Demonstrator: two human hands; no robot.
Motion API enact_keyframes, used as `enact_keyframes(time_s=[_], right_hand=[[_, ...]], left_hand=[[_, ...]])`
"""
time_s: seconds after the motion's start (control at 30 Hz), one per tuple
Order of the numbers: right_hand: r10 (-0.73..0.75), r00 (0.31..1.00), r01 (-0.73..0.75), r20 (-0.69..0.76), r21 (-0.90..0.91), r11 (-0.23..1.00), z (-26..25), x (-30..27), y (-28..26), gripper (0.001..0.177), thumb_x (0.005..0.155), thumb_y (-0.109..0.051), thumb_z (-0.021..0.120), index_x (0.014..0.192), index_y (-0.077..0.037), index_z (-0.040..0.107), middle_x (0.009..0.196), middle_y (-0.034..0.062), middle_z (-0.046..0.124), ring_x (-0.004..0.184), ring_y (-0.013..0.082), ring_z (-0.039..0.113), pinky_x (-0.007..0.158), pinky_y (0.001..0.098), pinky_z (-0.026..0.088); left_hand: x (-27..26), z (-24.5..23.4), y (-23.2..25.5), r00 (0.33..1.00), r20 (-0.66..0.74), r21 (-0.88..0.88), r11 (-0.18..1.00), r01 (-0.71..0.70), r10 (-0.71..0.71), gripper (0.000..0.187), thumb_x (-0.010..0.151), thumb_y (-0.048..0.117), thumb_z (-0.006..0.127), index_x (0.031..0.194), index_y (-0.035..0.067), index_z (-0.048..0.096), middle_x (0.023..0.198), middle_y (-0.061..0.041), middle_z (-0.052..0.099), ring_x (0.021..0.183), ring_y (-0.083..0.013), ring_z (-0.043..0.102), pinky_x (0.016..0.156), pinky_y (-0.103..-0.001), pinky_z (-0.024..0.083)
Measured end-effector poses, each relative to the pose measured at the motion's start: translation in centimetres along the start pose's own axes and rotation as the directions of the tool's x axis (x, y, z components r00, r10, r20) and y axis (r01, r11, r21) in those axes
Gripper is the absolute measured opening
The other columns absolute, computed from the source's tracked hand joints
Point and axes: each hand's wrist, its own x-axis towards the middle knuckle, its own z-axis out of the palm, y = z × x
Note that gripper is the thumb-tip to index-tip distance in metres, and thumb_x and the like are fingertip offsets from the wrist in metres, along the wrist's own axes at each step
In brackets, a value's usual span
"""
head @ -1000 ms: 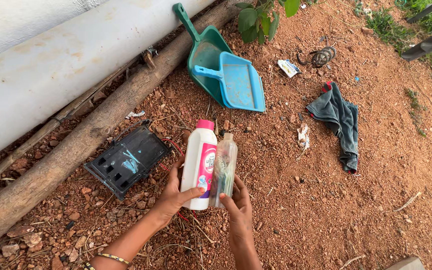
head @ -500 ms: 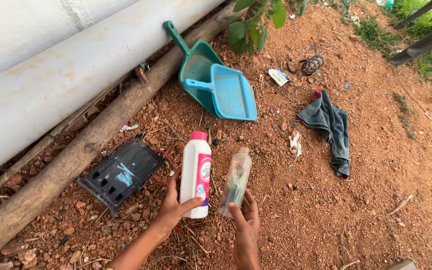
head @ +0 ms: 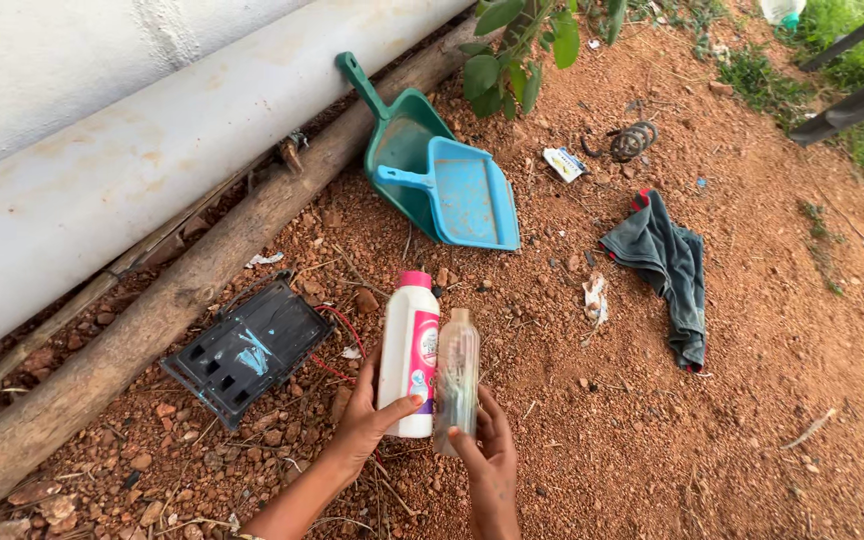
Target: The person picks up plastic bottles and other items from the ground, handles them by hand, and then places them onto a metal shelf.
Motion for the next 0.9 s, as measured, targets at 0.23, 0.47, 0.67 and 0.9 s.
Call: enact_keyframes(time_s=[0.23, 0.47, 0.67, 0.9], right_hand=[[0.013, 0.979, 0.006, -0.203, 0.093, 0.996, -0.8, 1.0, 1.2, 0.069, 0.084, -0.013, 0.069, 0.15, -0.011, 0.048, 0.141, 0.0179, 0.064, 0.128, 0.0294, 0.063, 0.11, 0.051, 0.047], [0.036, 0.979, -0.018, -0.198, 0.092, 0.996, 0.2, 0.3, 2.7, 0.07, 0.084, -0.012, 0.068, 0.15, -0.012, 0.046, 0.137, 0.0183, 0.065, 0.125, 0.0294, 0.064, 0.106, 0.0512, 0.051], [0.031, 0.981, -0.018, -0.194, 0.068, 0.998, 1.0, -0.3, 3.1, 0.07, 0.083, -0.012, 0.067, 0.15, -0.011, 0.047, 0.135, 0.0198, 0.067, 0.119, 0.0298, 0.068, 0.101, 0.0499, 0.055], [0.043, 0.978, -0.023, -0.202, 0.1, 0.995, 1.2, -0.9, 2.5, 0.07, 0.083, -0.013, 0.065, 0.151, -0.01, 0.046, 0.134, 0.021, 0.067, 0.114, 0.031, 0.069, 0.098, 0.0487, 0.057]], left_hand=[[-1.2, 0.0, 0.8, 0.969, -0.098, 0.264, 0.945, -0.196, 0.228, 0.099, 0.08, 0.023, 0.079, 0.16, 0.023, 0.02, 0.162, -0.008, 0.033, 0.148, -0.0247, 0.04, 0.117, -0.049, 0.041], [-1.0, -4.0, 4.3, 0.79, 0.231, 0.973, -0.156, -0.172, 0.567, 0.072, 0.075, 0.014, 0.076, 0.143, 0.013, 0.051, 0.165, -0.018, 0.021, 0.151, -0.0417, 0.022, 0.117, -0.068, 0.018], [0.1, -8.2, 3.0, 0.885, 0.019, 0.999, 0.016, -0.03, 0.466, 0.047, 0.088, 0.006, 0.067, 0.135, 0.012, 0.06, 0.154, -0.016, 0.046, 0.139, -0.0307, 0.045, 0.119, -0.049, 0.032], [-1.1, -6.3, 6.9, 0.852, -0.074, 0.861, 0.464, -0.208, 0.519, 0.039, 0.1, 0.011, 0.057, 0.138, 0.019, 0.063, 0.141, -0.01, 0.063, 0.12, -0.0233, 0.066, 0.103, -0.036, 0.053]])
